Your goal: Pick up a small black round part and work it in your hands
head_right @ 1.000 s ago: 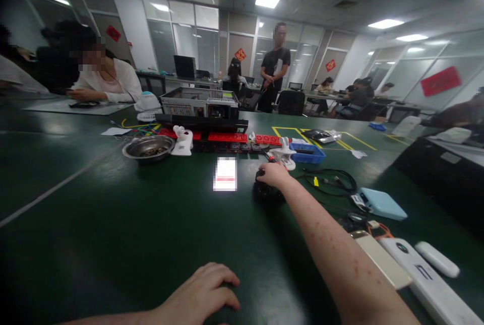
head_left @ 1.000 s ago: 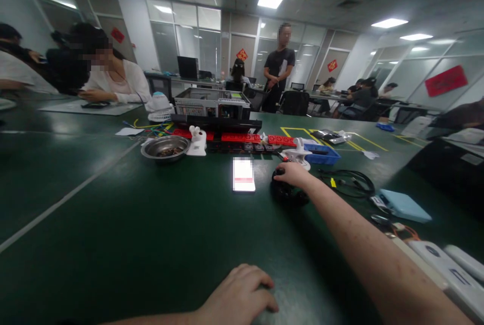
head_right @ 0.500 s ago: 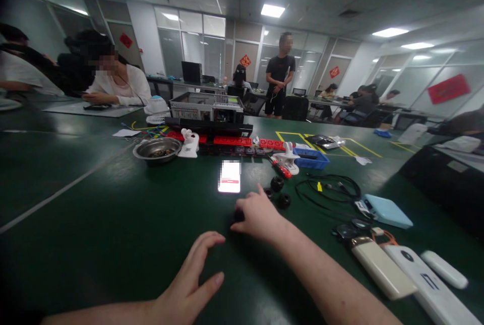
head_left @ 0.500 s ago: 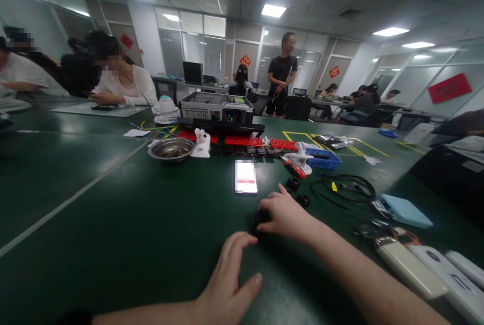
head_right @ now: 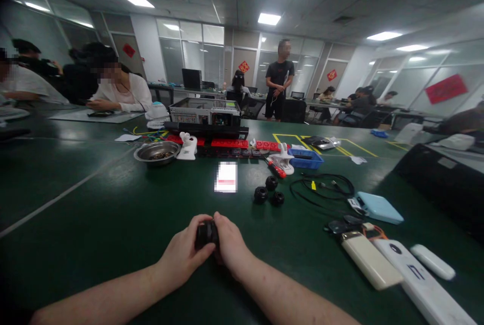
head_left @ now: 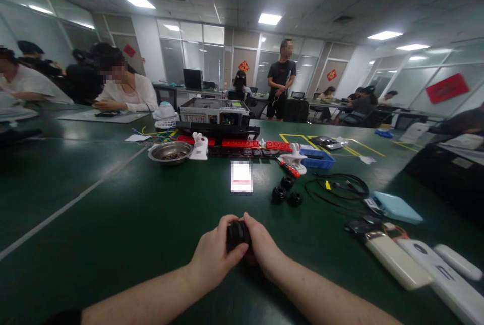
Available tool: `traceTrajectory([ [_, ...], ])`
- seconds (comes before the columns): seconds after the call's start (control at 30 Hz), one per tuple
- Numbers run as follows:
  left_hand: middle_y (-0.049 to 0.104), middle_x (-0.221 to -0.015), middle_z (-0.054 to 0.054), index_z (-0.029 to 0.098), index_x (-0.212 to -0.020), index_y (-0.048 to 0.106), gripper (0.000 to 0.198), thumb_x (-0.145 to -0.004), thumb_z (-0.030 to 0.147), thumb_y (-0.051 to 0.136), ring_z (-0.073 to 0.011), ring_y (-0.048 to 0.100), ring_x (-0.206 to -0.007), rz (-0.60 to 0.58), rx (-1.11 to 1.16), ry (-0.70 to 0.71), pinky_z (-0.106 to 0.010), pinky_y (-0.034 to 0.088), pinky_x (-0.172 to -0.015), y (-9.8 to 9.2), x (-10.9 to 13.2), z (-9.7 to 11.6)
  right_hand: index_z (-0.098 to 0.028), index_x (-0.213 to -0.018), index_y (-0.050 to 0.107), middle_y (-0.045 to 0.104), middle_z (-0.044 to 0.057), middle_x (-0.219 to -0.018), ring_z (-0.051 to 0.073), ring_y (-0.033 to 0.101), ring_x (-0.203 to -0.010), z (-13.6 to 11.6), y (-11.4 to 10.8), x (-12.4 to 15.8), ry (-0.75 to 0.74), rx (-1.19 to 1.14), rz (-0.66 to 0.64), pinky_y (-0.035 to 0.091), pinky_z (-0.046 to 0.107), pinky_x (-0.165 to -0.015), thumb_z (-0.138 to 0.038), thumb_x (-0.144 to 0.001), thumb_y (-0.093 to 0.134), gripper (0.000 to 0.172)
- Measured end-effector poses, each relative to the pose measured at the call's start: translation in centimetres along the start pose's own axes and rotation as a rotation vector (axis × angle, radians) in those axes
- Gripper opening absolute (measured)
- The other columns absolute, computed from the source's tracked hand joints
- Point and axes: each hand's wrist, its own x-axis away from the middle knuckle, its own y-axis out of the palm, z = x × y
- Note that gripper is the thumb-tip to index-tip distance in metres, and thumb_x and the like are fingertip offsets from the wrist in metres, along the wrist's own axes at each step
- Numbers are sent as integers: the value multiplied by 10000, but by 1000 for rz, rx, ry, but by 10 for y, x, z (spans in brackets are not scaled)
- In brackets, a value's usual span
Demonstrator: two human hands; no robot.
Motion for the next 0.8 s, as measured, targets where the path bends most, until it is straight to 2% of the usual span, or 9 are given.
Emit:
traceTrajectory([
  [0.07,581,-724,-31,175,-918,454,351,-755,485,431,-207,554,-638,17,36,-4,-303,408,-559,1,0,1,-196,-700,411,332,-78,-465,65,304,-345,4,1,-1,-102,31,-16,245,192,-348,-548,-745,381,356],
  [0.17,515,-615,10,188,-754,464,330,-801,489,337,-165,506,-559,56,204,-36,-269,385,-515,5,-2,1,-197,-614,361,362,-50,-527,89,372,-461,7,3,-3,-327,195,87,308,213,-431,-483,-765,392,325],
  [0.27,487,-586,28,188,-713,465,358,-813,491,302,-143,495,-534,181,440,-131,-253,388,-506,12,-5,1,-193,-659,389,423,-21,-576,115,410,-531,5,5,-3,-507,495,211,321,235,-497,-388,-799,355,242],
  [0.37,495,-572,23,178,-702,471,430,-790,549,270,-145,512,-523,304,568,-217,-260,407,-507,20,-8,1,-187,-748,434,485,2,-617,137,441,-558,-3,7,0,-587,803,224,318,256,-532,-340,-745,440,153],
  [0.43,511,-579,13,170,-723,480,461,-788,561,244,-153,530,-535,320,580,-220,-267,419,-516,19,-10,1,-188,-780,447,505,10,-653,144,458,-589,-8,8,2,-612,859,230,325,264,-559,-332,-722,475,158],
  [0.5,539,-619,-2,168,-759,496,431,-792,539,279,-166,550,-584,301,569,-180,-277,430,-549,13,-10,-1,-195,-789,437,497,1,-649,133,458,-576,-12,9,5,-548,699,209,333,253,-542,-374,-750,440,183],
  [0.67,572,-715,-27,179,-965,442,291,-809,408,353,-194,555,-654,208,147,112,-312,408,-608,-4,-6,-10,-203,-723,361,332,-72,-459,63,237,-340,-12,9,12,57,42,-165,192,181,-347,-588,-790,162,439],
  [0.73,564,-702,-33,171,-971,409,275,-823,381,311,-194,548,-635,199,85,156,-312,399,-593,-5,-5,-10,-208,-747,350,318,-86,-475,48,210,-342,-9,8,14,59,-46,-177,174,162,-345,-575,-784,254,381],
  [0.8,546,-692,-26,177,-937,411,261,-826,380,291,-186,538,-626,202,177,124,-300,399,-579,-3,-4,-6,-209,-769,358,330,-82,-503,52,260,-362,-7,6,14,-66,18,-117,214,164,-353,-532,-785,326,325],
])
